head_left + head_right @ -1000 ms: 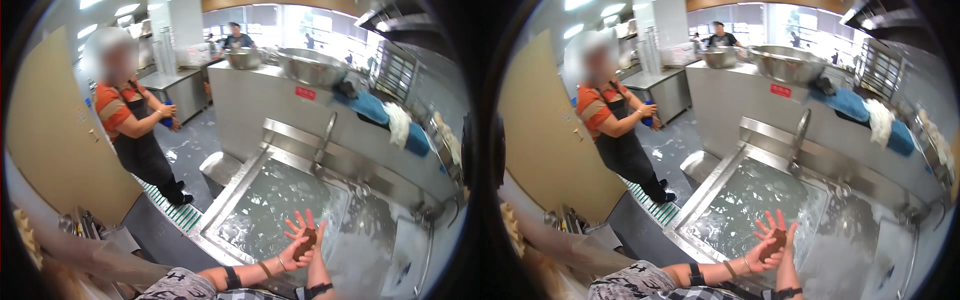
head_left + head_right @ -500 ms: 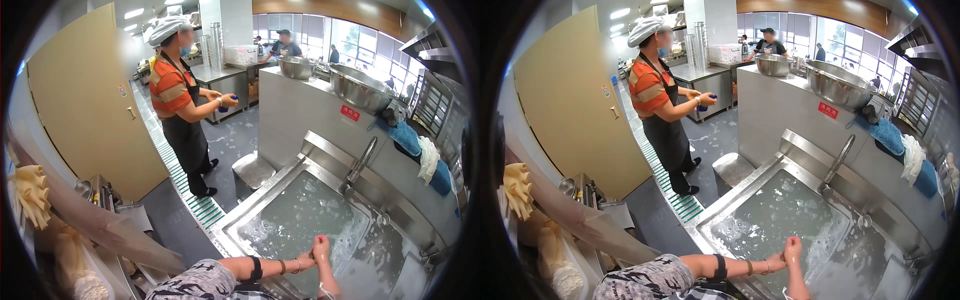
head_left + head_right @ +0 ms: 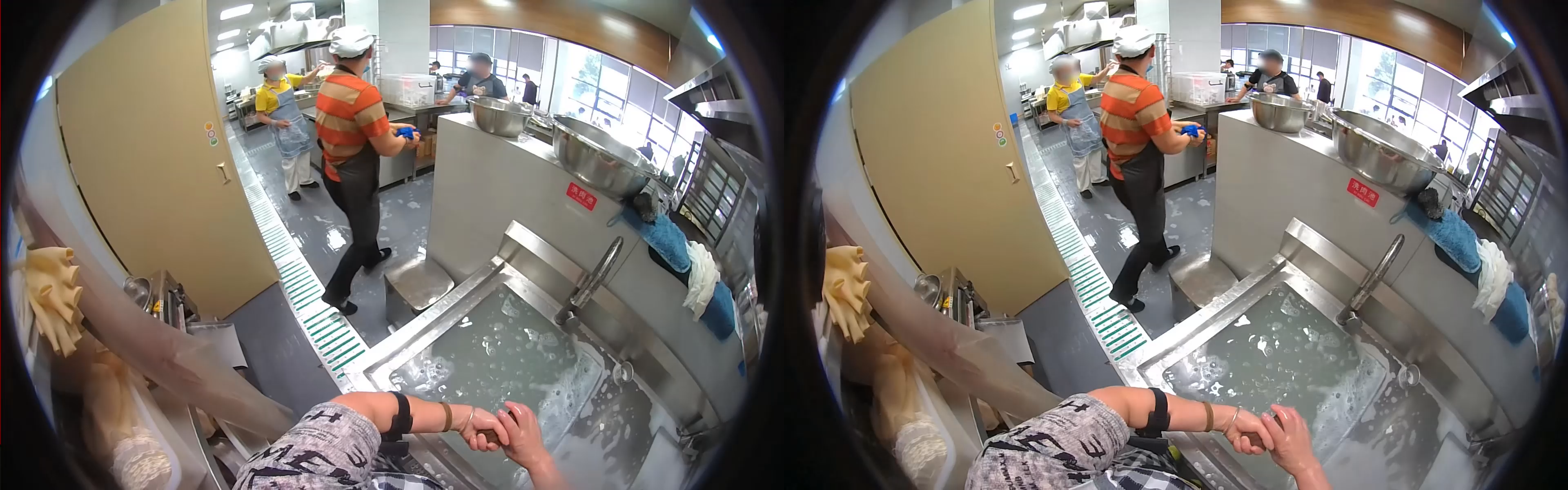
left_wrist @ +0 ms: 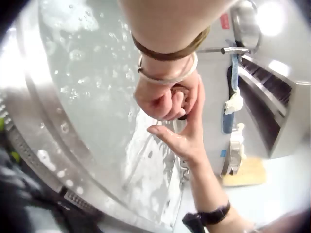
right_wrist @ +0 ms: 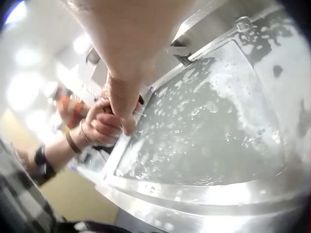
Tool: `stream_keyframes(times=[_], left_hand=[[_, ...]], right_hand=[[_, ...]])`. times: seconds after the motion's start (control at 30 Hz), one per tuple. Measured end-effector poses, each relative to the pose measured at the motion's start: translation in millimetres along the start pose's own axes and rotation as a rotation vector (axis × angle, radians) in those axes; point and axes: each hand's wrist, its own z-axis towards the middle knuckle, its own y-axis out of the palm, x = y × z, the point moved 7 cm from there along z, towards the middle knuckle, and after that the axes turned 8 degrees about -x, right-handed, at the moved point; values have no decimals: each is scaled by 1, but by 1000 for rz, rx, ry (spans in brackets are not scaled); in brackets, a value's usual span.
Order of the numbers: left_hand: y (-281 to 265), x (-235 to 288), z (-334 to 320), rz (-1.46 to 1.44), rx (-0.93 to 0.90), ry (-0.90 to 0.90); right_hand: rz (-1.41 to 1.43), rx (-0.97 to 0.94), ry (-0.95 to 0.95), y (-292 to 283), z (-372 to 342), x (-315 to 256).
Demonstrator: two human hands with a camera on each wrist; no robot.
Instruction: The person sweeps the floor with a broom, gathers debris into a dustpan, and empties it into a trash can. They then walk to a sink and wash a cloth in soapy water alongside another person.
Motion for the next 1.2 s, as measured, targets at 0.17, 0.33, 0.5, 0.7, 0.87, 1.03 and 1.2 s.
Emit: stream_keyframes(times=[0.17, 0.33, 0.5, 0.7, 0.87, 1.03, 1.2], left_hand=[[-16, 7, 10, 147, 89, -56], [-20, 47, -2, 856, 659, 183], [-42, 64, 5, 1498, 975, 114], [-8, 72, -12, 1828, 1038, 19], [-13, 70, -7, 2025, 999, 114], [0, 73, -13, 2094, 936, 145], [2, 72, -35, 2085, 1140, 301]], right_hand=[[-5, -328, 173, 42, -6, 28], [14, -481, 450, 61, -8, 51], [157, -318, 686, 62, -10, 63], [298, -233, 782, 72, -16, 69], [562, -131, 875, 87, -30, 70], [1194, -91, 1110, 97, -39, 61], [1814, 34, 955, 110, -31, 50]])
